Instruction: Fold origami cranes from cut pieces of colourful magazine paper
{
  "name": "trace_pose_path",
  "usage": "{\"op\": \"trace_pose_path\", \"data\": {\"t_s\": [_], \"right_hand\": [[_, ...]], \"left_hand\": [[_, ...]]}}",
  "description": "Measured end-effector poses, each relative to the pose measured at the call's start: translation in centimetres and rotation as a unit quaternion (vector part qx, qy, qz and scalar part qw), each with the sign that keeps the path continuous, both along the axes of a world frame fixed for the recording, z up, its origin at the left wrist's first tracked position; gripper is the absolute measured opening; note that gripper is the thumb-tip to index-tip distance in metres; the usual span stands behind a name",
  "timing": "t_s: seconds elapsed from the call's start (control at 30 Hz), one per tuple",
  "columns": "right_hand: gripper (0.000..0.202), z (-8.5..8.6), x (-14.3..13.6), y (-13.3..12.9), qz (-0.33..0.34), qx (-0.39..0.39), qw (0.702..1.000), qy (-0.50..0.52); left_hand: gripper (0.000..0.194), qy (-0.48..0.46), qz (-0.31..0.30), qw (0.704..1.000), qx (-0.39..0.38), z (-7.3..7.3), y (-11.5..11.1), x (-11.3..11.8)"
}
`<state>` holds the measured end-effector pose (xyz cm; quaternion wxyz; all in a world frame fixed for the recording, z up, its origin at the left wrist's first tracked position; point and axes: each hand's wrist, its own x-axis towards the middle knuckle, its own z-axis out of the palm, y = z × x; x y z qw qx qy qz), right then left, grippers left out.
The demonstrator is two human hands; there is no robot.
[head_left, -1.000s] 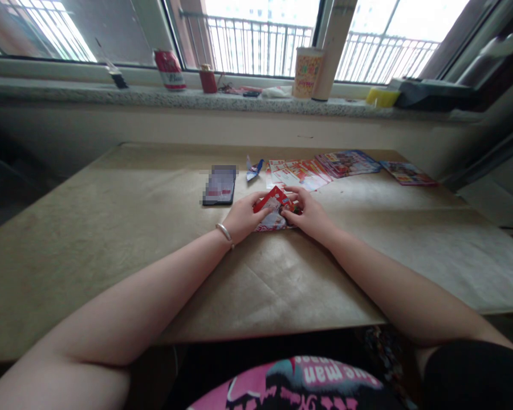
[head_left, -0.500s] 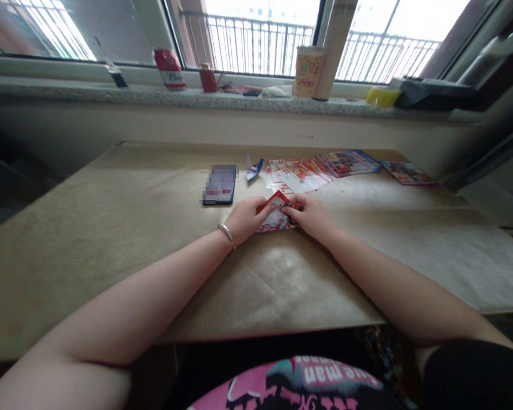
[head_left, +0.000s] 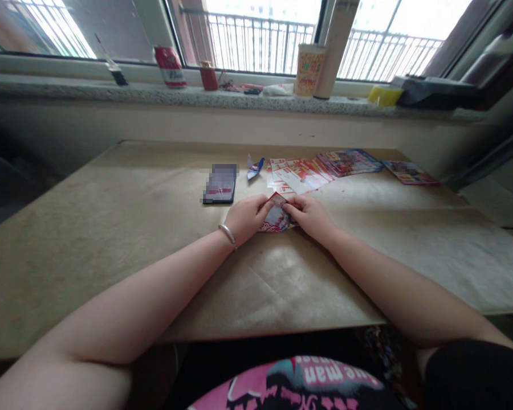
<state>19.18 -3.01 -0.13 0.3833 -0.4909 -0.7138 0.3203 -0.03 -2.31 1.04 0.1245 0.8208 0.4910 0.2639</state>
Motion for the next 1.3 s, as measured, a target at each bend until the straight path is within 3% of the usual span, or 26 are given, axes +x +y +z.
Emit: {"op": "trace_pose_path", "data": {"t_s": [0.17,0.43,0.73,0.9,1.0,1.17,1.23,1.3], "right_hand": [[0.027,0.0,-0.2,-0.2,-0.001,0.003,0.999,0.047],[0.024,0.2,-0.2,-0.5,-0.037,0.015,0.998,0.041],[0.024,0.1,-0.5,-0.8,-0.014,0.031,0.999,0.025],[0.019,-0.1,0.2,-0.2,-0.046,0.095,0.994,0.015],[0.022,-0.3,0.9,0.3,-0.047,0.119,0.992,-0.007],[0.048,-0.7,1.6,0.8,-0.023,0.157,0.986,-0.055],[0.061,-0.7,1.7,0.7,-0.012,0.197,0.978,-0.067],[0.058,-0.4,1.9,0.7,-0.009,0.238,0.967,-0.095]], "left_hand": [[0.042,0.037,0.007,0.999,0.015,0.0,-0.1,0.1],[0.044,0.073,0.002,0.997,0.03,0.4,-0.6,0.2],[0.05,0.103,0.001,0.995,0.02,0.7,-0.8,0.2],[0.04,0.021,-0.014,1.0,-0.001,0.4,-0.9,0.0],[0.053,-0.034,-0.043,0.998,-0.002,0.1,-0.6,-0.3],[0.047,-0.082,-0.075,0.994,-0.01,-0.4,0.3,-0.6],[0.043,-0.104,-0.063,0.992,-0.021,-0.5,0.6,-0.8],[0.042,-0.12,-0.037,0.991,-0.038,-0.6,0.8,-0.9]]}}
